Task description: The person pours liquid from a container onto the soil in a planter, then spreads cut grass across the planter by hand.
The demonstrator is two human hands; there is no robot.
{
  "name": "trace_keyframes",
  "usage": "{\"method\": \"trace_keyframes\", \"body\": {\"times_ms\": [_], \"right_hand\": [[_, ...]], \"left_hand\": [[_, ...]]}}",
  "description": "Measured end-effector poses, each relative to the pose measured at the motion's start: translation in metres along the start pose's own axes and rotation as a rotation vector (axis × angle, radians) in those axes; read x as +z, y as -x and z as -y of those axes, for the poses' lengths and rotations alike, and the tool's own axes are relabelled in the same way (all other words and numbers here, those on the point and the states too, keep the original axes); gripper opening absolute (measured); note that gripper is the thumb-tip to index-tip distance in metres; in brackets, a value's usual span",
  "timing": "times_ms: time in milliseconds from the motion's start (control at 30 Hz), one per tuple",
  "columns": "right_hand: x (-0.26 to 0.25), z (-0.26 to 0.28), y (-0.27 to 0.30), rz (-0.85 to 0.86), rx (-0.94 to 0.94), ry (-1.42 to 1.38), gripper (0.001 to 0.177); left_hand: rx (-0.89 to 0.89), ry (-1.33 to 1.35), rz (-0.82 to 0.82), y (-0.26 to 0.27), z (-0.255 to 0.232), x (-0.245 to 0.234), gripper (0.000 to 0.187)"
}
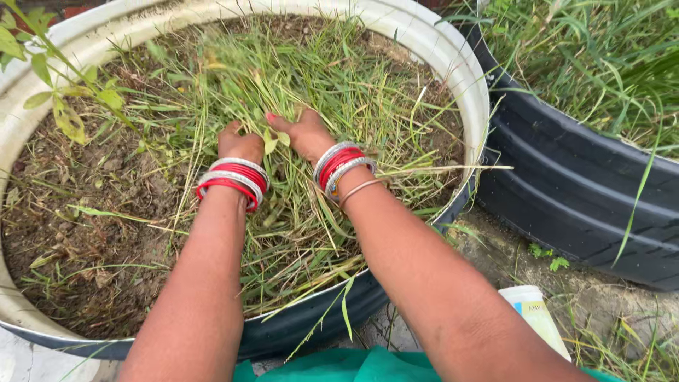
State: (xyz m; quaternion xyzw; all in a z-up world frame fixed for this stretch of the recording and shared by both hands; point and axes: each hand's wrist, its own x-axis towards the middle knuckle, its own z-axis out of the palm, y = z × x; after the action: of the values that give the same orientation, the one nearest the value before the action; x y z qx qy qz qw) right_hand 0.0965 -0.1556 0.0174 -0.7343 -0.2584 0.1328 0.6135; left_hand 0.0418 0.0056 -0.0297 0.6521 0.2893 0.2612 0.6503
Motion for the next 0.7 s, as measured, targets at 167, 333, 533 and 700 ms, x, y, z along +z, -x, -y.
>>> {"method": "trace_keyframes", "body": {"times_ms": [167,333,533,700], "right_hand": [[-0.004,0.011,0.001,-0.272,0.168,0.289,0.046],[-0.016,0.035,0.019,-0.387,0.223,0.482,0.033],[-0.041,0.068,0.04,-0.573,0.24,0.453,0.039],[-0.032,0.084,0.05,-0.418,0.123,0.356,0.064]], "left_hand": [[-0.107,-0.076,-0.065,-0.017,0.013,0.003,0.057],[-0.044,-0.099,0.003,-0.007,0.007,0.004,0.054],[0.033,0.003,-0.164,-0.007,-0.01,-0.012,0.041],[0.124,0.456,-0.255,-0.011,-0.022,-0.029,0.047]]}}
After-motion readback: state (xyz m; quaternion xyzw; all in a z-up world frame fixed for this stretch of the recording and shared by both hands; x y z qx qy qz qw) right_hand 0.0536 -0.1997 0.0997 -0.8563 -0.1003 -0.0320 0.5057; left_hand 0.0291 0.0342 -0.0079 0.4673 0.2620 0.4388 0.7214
